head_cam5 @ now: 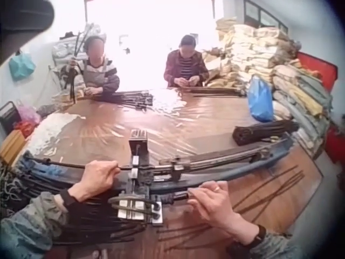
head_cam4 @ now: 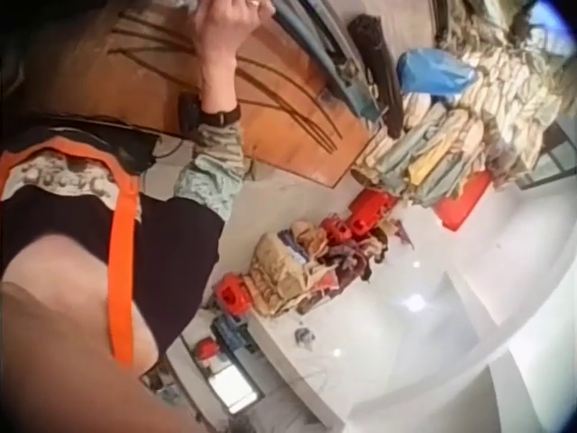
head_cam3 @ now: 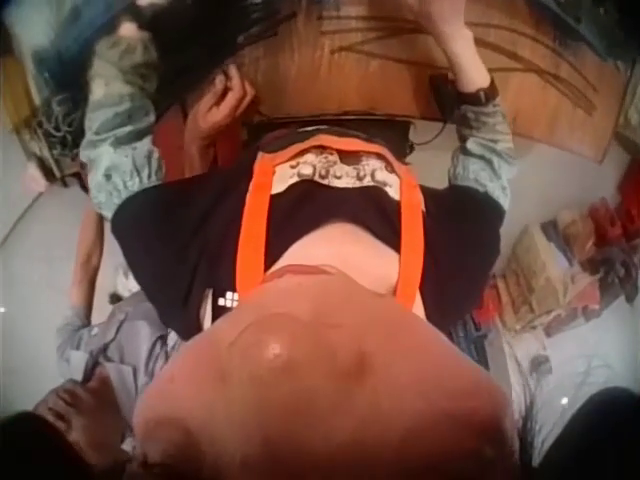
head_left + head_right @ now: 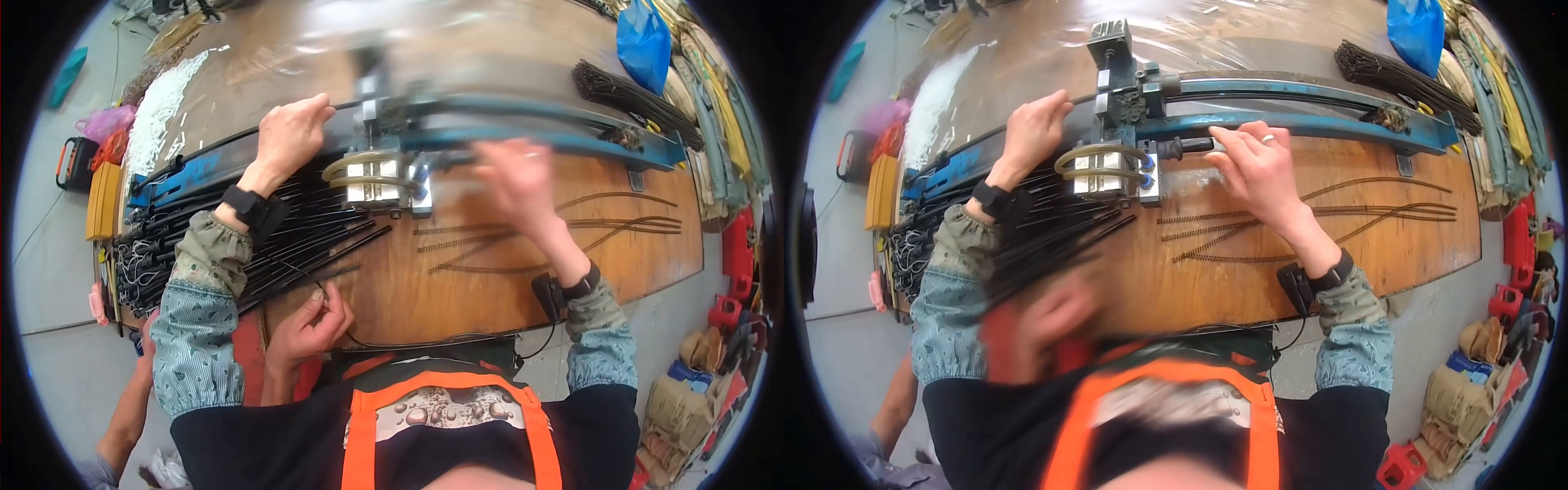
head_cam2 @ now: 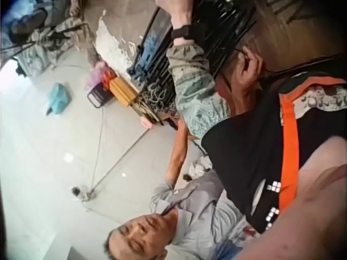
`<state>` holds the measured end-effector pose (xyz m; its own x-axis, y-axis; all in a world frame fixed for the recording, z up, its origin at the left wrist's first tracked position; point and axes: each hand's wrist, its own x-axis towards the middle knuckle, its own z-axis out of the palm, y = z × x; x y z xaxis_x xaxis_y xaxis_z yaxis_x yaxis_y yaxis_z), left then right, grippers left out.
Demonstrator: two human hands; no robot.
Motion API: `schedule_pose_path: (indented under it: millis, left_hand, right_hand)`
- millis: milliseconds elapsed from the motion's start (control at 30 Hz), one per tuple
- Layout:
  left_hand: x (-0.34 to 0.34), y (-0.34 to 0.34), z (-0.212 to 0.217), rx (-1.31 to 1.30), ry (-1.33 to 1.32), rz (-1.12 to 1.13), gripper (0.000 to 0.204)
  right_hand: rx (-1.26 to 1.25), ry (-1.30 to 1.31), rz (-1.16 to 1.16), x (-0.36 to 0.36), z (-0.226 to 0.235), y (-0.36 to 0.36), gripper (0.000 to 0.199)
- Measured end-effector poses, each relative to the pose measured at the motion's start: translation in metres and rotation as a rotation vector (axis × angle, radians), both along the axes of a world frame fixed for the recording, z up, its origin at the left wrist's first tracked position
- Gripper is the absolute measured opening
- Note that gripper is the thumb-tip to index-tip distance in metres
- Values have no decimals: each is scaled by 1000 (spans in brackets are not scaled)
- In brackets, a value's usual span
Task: The person inserts a spring into a black rod, places the rod into a machine to press the spring inside, and then sets the rod onto a pile. This process is repeated for several rods, with the person occasionally moving the pile of finished rods to the side.
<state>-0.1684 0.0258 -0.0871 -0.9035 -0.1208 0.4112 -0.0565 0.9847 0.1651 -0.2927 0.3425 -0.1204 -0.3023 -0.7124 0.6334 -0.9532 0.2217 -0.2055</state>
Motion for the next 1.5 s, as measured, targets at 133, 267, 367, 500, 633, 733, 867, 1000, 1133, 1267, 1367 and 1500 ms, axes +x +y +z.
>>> schedule_pose_path:
  millis: [133,267,367,500,633,733,867,1000,1133,1267,1367,1500]
  left_hand:
    - [1,-5,-4,-21,-27,22,14]
    - [-3,-10,-13,-104,40,-3,12]
    - [-6,-12,-16,-159,77,-33,10]
    - [-6,-26,-15,-200,264,-240,8]
    - [1,-53,0,-303,272,-203,6]
    - [16,-54,23,-397,284,-146,5]
    - [73,4,40,-314,-57,19,6]
    - [139,87,-3,-168,-385,-26,9]
    - [156,111,-51,-126,-352,80,14]
    - [168,122,-69,-62,-226,140,13]
    - [180,134,-68,47,-197,137,11]
    - [186,153,-56,172,-200,97,12]
  right_hand:
    - [-63,-150,74,0,-7,-11,24]
    - [-41,-481,119,-6,-11,-18,27]
    - [72,-859,83,3,-12,-10,29]
    - [468,-643,169,34,-14,11,29]
    - [271,57,278,67,-34,22,21]
    - [227,-8,274,64,-52,16,20]
    - [295,9,313,61,-58,8,18]
    - [376,-23,271,70,-45,10,17]
    - [481,-47,352,72,-34,13,16]
    - [448,-95,393,78,-35,11,20]
    - [260,-270,282,89,-39,7,24]
    - [185,-530,350,101,-46,12,28]
